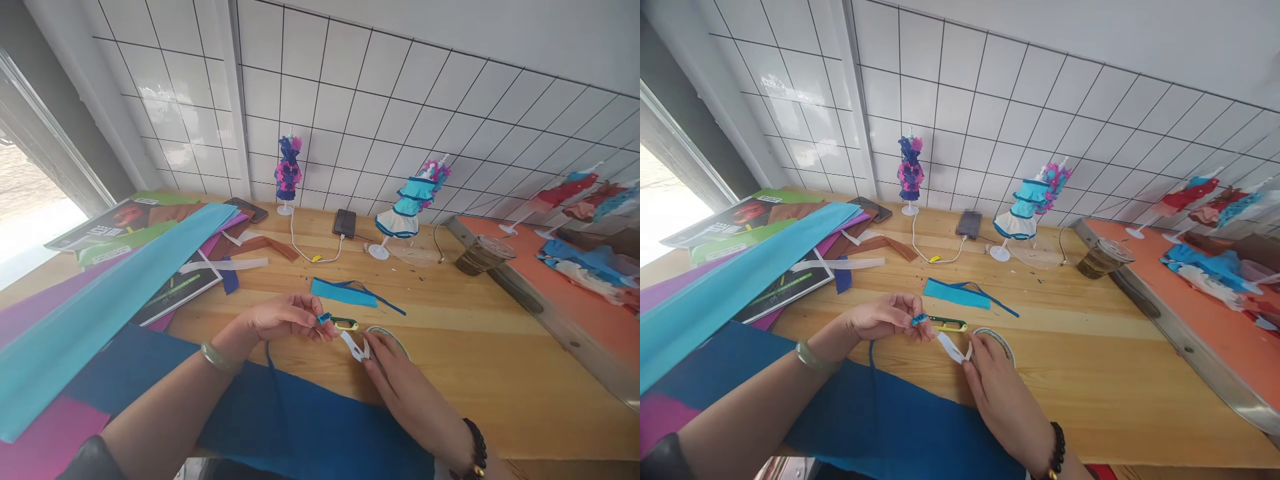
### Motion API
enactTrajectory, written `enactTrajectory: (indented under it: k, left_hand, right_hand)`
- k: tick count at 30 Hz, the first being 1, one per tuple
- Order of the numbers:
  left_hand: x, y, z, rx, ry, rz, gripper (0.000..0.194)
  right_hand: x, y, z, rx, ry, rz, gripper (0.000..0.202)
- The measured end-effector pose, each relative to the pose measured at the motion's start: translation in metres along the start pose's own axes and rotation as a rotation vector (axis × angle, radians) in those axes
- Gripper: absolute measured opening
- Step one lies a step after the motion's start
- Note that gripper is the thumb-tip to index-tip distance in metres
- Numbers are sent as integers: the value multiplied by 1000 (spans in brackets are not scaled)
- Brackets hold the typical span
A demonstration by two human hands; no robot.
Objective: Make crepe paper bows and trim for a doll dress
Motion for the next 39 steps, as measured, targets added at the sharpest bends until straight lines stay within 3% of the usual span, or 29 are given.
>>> enactTrajectory:
  k: [3, 6, 11, 13, 16, 18, 20, 26, 32, 39]
  left_hand:
    - [-3, 0, 1, -19, 27, 21, 9]
    - [-6, 0, 1, -59, 21, 29, 11]
    - [-8, -2, 1, -96, 10, -10, 11]
    - [-9, -2, 1, -99, 21, -33, 11]
    - [-11, -1, 2, -104, 41, -61, 11]
    - [-12, -1, 3, -101, 57, -72, 11]
    - [-13, 0, 3, -90, 73, -75, 11]
    - [-12, 4, 2, -60, 151, -117, 10]
    - [-7, 5, -2, -33, 321, -262, 15]
    - [-15, 8, -7, 100, 572, -355, 17]
  right_hand:
    - [2, 9, 0, 58, 105, 53, 44]
    - [-5, 14, -4, 74, 130, 52, 37]
    - [-28, -1, -26, 12, 195, -130, 29]
    - [-31, -13, -39, -14, 120, -272, 28]
    - [-27, -27, -59, -78, -112, -463, 31]
    - [-24, -30, -68, -101, -244, -517, 33]
    - [-22, -27, -73, -74, -292, -523, 34]
    - [-18, -18, -78, -26, -245, -490, 32]
    - [-13, -18, -80, -95, -121, -420, 28]
    - [-12, -22, -74, -152, -37, -561, 26]
Point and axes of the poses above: each hand's wrist, its own z-axis away from the middle knuckle, its own x-axis out of the palm, y = z × x, the point moved 2 cm from there along -z, towards the middle knuckle
